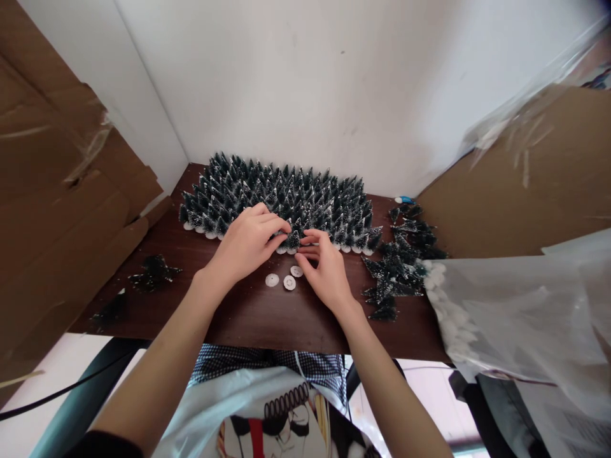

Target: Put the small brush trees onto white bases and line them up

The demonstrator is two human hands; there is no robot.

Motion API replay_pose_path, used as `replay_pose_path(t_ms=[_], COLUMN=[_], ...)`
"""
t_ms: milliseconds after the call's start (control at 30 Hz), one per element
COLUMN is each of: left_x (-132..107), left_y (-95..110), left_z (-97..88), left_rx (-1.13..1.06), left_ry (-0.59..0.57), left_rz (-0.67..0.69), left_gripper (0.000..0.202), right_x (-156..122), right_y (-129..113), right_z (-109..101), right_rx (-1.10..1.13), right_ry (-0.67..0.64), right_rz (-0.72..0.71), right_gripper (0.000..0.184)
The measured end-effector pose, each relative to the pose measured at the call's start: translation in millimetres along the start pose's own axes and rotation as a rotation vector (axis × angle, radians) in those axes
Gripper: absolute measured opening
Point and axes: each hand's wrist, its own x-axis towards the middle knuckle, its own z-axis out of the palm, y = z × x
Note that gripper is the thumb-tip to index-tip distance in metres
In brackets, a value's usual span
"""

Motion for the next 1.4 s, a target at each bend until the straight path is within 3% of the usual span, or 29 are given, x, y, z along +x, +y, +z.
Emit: replay_pose_path(t_ms=[700, 933, 1167, 1400], left_x=[-1.8, -2.0, -2.2, -1.6], left_y=[-0.2, -1.6, -1.3, -0.2], left_z=[6.3, 6.6, 6.6, 5.8], left_rx=[-0.027, -0.04, -0.035, -0.033], left_ry=[0.024, 0.02, 0.029, 0.018], left_rz=[-0.034, -0.042, -0.031, -0.03], left_gripper=[0.012, 0.013, 0.012, 0.012], right_x=[-1.0, -1.2, -0.5, -0.1], right_y=[-3.6, -7.3, -6.1, -2.2], right_z=[-0.6, -3.8, -4.2, -3.5], right_rx=[0.006, -0.091, -0.179, -0.227], right_ry=[0.007, 0.011, -0.074, -0.046], right_rz=[-0.021, -0.147, -0.195, -0.257], right_gripper=[0.033, 0.028, 0.033, 0.041])
